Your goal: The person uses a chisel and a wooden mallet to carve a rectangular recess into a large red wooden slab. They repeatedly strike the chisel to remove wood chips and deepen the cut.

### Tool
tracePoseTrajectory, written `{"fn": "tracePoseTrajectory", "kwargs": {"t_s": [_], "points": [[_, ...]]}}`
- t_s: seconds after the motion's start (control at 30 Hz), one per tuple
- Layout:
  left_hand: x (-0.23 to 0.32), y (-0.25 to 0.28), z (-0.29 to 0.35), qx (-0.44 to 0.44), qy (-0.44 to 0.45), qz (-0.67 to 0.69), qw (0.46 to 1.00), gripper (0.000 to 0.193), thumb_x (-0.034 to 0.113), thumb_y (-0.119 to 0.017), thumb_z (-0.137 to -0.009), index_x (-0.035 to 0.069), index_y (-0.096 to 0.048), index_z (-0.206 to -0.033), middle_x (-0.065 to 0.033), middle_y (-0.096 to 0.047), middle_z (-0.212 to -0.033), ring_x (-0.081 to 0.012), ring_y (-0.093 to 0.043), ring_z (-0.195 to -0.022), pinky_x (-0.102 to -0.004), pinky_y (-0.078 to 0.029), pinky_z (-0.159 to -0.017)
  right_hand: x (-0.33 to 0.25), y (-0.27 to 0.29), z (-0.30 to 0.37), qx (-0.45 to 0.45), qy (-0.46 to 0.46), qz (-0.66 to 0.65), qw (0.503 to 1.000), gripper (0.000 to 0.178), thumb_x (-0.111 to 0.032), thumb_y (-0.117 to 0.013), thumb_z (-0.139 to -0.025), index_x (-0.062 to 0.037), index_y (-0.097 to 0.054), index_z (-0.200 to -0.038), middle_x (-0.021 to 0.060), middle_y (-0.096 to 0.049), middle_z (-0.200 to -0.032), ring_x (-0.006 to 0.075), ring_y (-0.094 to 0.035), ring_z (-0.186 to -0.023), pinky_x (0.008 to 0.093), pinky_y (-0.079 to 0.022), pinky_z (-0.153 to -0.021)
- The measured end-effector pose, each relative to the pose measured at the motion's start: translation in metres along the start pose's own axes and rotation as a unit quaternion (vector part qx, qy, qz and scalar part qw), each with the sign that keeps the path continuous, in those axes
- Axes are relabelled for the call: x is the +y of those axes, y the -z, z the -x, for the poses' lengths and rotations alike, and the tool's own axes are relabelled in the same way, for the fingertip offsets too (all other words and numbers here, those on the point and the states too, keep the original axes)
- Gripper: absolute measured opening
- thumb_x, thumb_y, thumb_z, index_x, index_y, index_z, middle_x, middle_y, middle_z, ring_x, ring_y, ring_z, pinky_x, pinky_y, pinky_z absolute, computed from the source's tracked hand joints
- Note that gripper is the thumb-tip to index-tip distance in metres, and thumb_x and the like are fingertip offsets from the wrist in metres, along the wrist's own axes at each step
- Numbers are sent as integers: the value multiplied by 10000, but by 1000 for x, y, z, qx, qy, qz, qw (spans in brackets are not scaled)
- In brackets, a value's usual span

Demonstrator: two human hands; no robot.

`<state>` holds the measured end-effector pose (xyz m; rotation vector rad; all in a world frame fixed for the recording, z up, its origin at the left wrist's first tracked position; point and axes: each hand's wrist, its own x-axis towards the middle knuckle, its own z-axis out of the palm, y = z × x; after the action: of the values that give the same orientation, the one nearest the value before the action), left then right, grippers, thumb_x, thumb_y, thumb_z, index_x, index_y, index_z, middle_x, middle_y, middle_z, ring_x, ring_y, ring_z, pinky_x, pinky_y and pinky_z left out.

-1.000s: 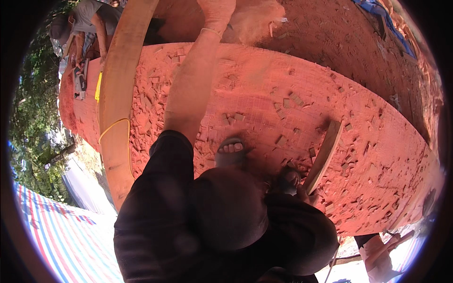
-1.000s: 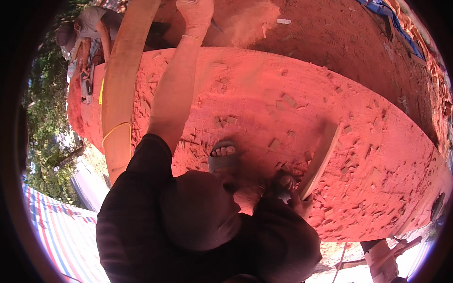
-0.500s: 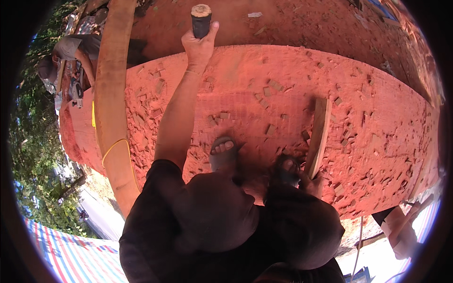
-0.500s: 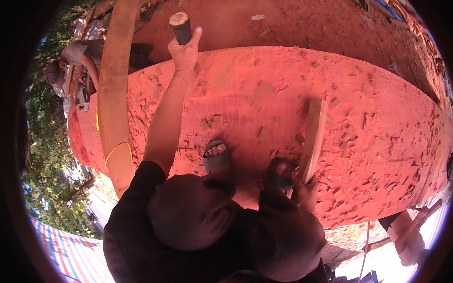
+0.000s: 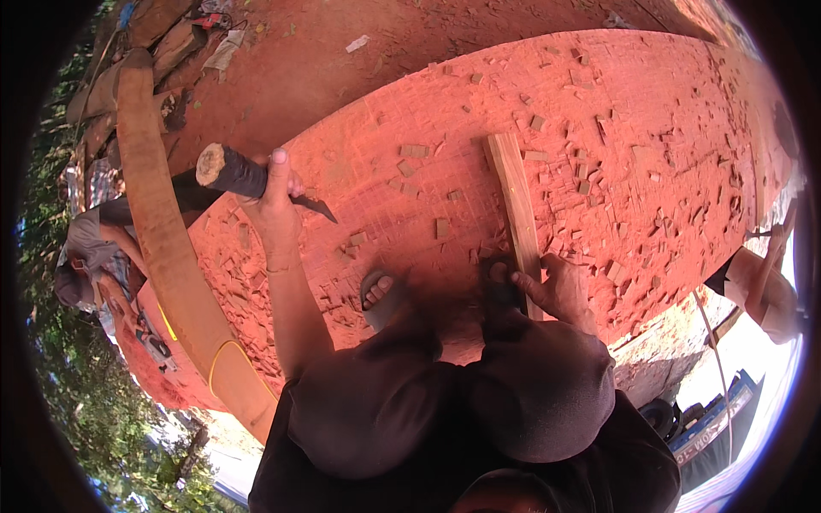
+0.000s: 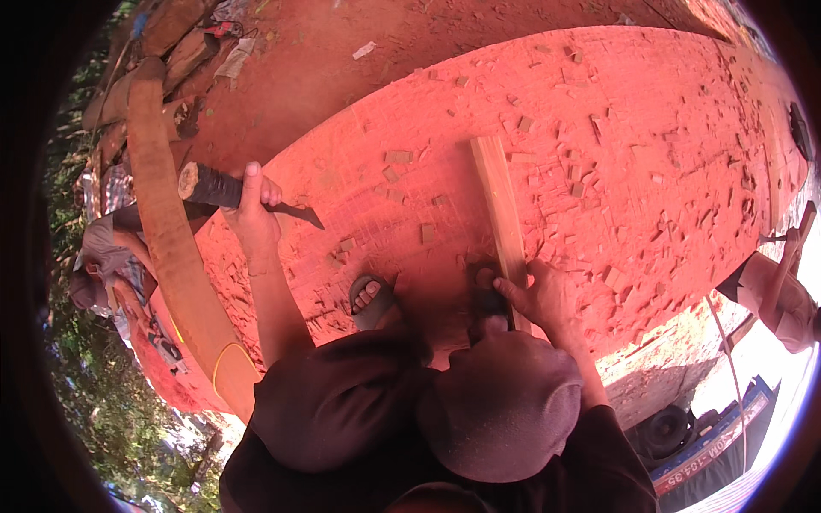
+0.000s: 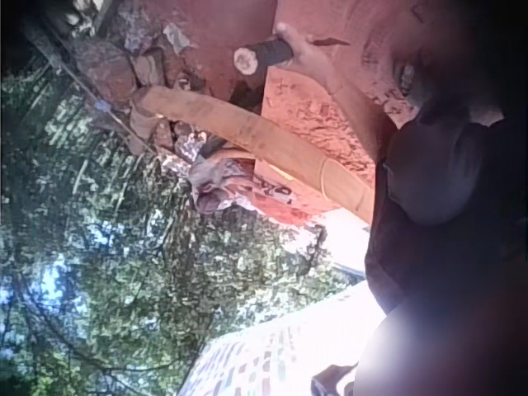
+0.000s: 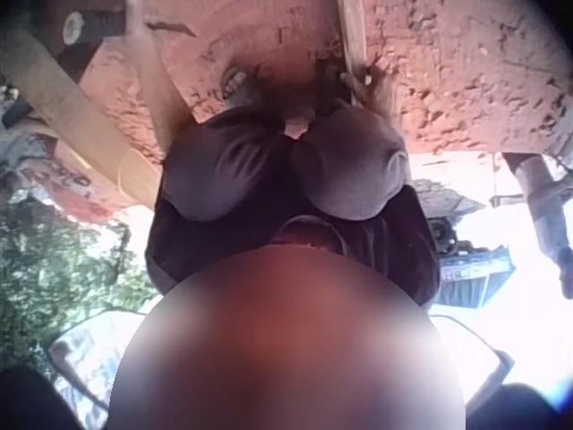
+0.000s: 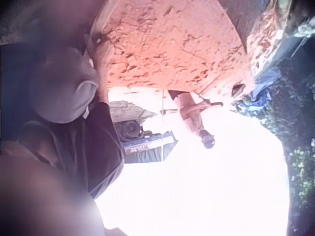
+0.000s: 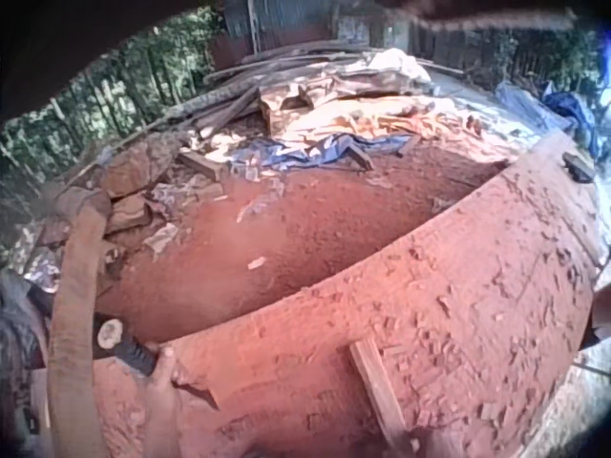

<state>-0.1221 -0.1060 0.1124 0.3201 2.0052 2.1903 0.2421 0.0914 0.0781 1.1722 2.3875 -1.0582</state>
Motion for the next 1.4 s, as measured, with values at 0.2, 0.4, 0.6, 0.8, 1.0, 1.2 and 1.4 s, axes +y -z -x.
{"fn": "tracePoseTrajectory", "kwargs": {"t_s": [0.2,0.4,0.6,0.8,1.0,1.2,1.4], "points": [[-13,16,16,-14,71,62,995,287,187,-625,-1018,110,-470,-789,13,-398,-630,-103,-399,-554,-278,-384,-532,-103,65,-38,-241,308,-577,717,1011,-622,-924,-602,49,-599,-1285,148,-673,-1172,247,-655,-1120,388,-518,-965],[-5,25,15,-76,42,80,993,290,208,-596,-1032,109,-446,-805,14,-352,-637,-106,-374,-567,-283,-362,-547,-260,109,-41,-558,531,-478,422,897,-604,-932,-607,67,-660,-1137,127,-725,-982,188,-706,-912,299,-564,-781],[-2,58,25,-14,76,80,994,316,249,-606,-1021,127,-429,-789,16,-333,-635,-115,-353,-557,-292,-343,-541,-297,110,-51,-527,597,-514,318,862,-658,-862,-615,80,-682,-1023,236,-701,-878,324,-705,-808,360,-571,-730],[-2,84,25,1,72,82,994,300,263,-632,-1006,136,-452,-801,17,-347,-631,-121,-340,-542,-308,-333,-534,-316,80,-89,-523,556,-528,372,709,-570,-823,-717,53,-701,-1032,262,-698,-885,295,-702,-771,334,-558,-674],[-9,69,19,14,97,129,987,335,269,-612,-1020,127,-422,-783,11,-336,-639,-120,-342,-563,-303,-346,-565,-267,88,-71,-417,486,-634,433,558,-482,-783,-820,27,-719,-1040,289,-694,-891,265,-698,-733,307,-545,-618],[-17,30,7,-49,106,113,987,353,262,-590,-1033,125,-417,-758,13,-337,-651,-111,-346,-567,-288,-349,-568,-230,129,-32,-234,485,-702,466,473,-382,-784,-866,27,-715,-1091,284,-698,-927,239,-712,-756,281,-551,-614],[-20,-20,14,14,81,153,985,246,218,-597,-1030,114,-485,-838,14,-354,-642,-103,-361,-548,-266,-351,-519,-156,157,-46,-299,484,-635,523,845,-567,-800,-809,141,-619,-1233,208,-717,-1039,221,-725,-870,304,-579,-693]]}}
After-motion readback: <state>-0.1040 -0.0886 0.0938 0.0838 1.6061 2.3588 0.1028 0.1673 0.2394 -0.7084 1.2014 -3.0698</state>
